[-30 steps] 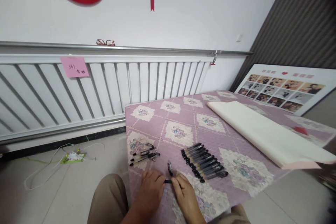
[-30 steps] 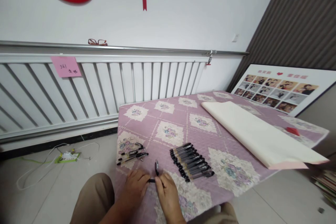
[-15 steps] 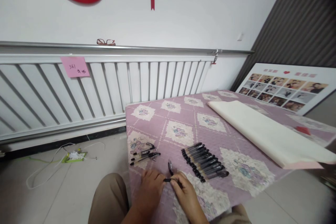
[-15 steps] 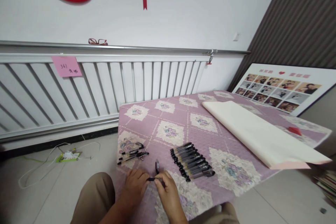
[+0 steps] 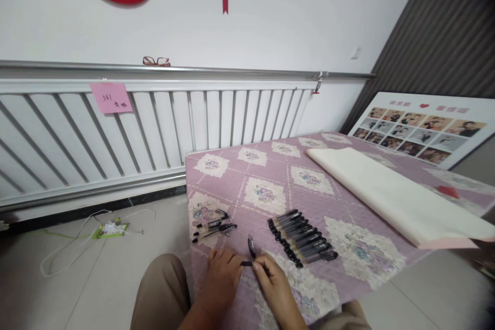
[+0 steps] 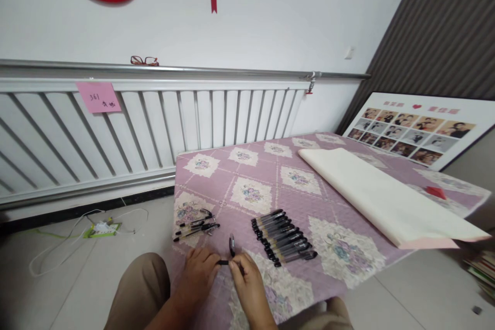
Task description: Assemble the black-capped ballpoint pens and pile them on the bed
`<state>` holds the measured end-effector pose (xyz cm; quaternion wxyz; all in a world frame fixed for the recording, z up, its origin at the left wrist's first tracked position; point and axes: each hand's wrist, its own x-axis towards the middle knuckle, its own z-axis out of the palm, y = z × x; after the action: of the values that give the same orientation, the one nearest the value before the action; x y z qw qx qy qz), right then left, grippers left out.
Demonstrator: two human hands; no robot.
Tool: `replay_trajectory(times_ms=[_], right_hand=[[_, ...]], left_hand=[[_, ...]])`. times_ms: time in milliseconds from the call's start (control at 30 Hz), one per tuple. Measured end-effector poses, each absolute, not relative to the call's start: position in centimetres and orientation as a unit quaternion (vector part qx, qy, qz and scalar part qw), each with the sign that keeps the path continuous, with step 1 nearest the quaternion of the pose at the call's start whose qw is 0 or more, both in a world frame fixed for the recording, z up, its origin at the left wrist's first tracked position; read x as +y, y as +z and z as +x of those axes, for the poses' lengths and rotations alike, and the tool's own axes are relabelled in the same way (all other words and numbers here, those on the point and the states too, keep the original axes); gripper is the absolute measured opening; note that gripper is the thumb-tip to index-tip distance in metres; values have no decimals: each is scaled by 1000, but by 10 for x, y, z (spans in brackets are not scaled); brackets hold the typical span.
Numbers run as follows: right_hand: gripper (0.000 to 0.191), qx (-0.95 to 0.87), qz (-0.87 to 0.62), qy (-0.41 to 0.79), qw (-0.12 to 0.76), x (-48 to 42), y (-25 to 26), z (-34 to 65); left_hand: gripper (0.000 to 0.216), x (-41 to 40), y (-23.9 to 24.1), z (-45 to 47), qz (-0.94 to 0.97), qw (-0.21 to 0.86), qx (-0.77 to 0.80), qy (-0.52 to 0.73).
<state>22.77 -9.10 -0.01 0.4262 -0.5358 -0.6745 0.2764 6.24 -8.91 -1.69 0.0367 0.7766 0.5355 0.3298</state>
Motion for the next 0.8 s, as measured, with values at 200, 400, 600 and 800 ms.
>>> replay_trajectory(times_ms=[200,400,600,800], right_hand=[[22,-630,-556,298,453,-91,-1,228],[29,-669,-548,271,422,-91,0,227],[14,-654,-539,306,433,-91,0,230],[23,-649,-552,290,436,-90,-2,227]], left_hand=[[10,-88,-16,63,776,29,537,329],[11,-88,-19,62,778,34,539,321],[13,-88,-18,62,784,17,540,305],[13,-91,-12,61,789,27,535,300]])
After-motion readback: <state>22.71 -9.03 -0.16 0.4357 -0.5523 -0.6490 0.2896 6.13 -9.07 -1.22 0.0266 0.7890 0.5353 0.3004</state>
